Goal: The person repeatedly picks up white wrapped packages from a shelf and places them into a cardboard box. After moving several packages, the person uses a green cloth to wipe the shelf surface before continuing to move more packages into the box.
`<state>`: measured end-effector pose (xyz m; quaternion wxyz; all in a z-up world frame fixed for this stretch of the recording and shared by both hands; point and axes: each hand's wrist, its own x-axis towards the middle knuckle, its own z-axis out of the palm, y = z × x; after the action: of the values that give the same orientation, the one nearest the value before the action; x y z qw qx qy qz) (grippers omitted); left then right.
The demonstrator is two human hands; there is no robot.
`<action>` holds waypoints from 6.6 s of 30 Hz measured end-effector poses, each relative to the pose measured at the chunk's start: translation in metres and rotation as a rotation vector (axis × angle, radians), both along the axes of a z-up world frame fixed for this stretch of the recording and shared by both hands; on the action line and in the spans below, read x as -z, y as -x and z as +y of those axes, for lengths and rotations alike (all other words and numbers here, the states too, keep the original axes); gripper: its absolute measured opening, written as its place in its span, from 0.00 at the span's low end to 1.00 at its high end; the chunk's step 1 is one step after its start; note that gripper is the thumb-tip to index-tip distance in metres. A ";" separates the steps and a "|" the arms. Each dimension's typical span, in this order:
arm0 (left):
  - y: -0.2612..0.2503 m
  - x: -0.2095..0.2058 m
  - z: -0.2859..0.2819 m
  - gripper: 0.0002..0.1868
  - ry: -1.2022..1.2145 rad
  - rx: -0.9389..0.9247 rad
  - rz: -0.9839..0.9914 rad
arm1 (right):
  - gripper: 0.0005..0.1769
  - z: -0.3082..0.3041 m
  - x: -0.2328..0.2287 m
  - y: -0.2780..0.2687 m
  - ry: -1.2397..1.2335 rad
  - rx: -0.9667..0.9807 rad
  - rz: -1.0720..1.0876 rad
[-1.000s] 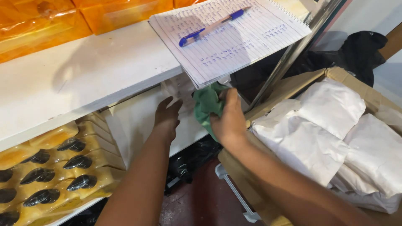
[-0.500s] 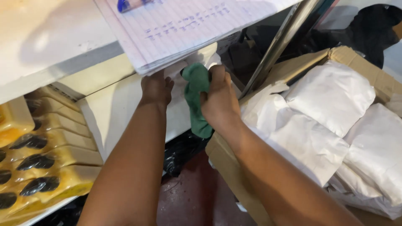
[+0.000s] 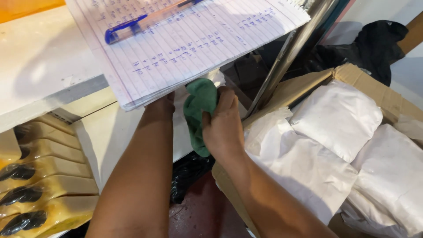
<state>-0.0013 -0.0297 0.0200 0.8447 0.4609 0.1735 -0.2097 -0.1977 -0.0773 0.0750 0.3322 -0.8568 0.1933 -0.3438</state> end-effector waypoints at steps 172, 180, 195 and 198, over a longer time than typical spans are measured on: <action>0.472 -0.531 -0.055 0.39 0.359 0.716 -0.882 | 0.29 -0.111 -0.556 0.393 0.490 0.402 -0.282; 0.468 -0.549 -0.031 0.41 0.427 0.839 -0.874 | 0.24 -0.189 -0.564 0.406 -0.675 0.175 -0.650; 0.481 -0.517 -0.077 0.46 0.506 0.789 -0.466 | 0.42 -0.184 -0.508 0.420 -1.273 -0.209 -0.639; 0.489 -0.506 -0.072 0.50 0.498 0.800 -0.456 | 0.36 -0.172 -0.512 0.420 -1.101 -0.060 -0.627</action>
<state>-0.4898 -0.1014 0.5256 0.7988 0.3105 -0.2596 -0.4451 -0.6181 -0.2494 0.5866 0.7745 -0.4241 0.2115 -0.4191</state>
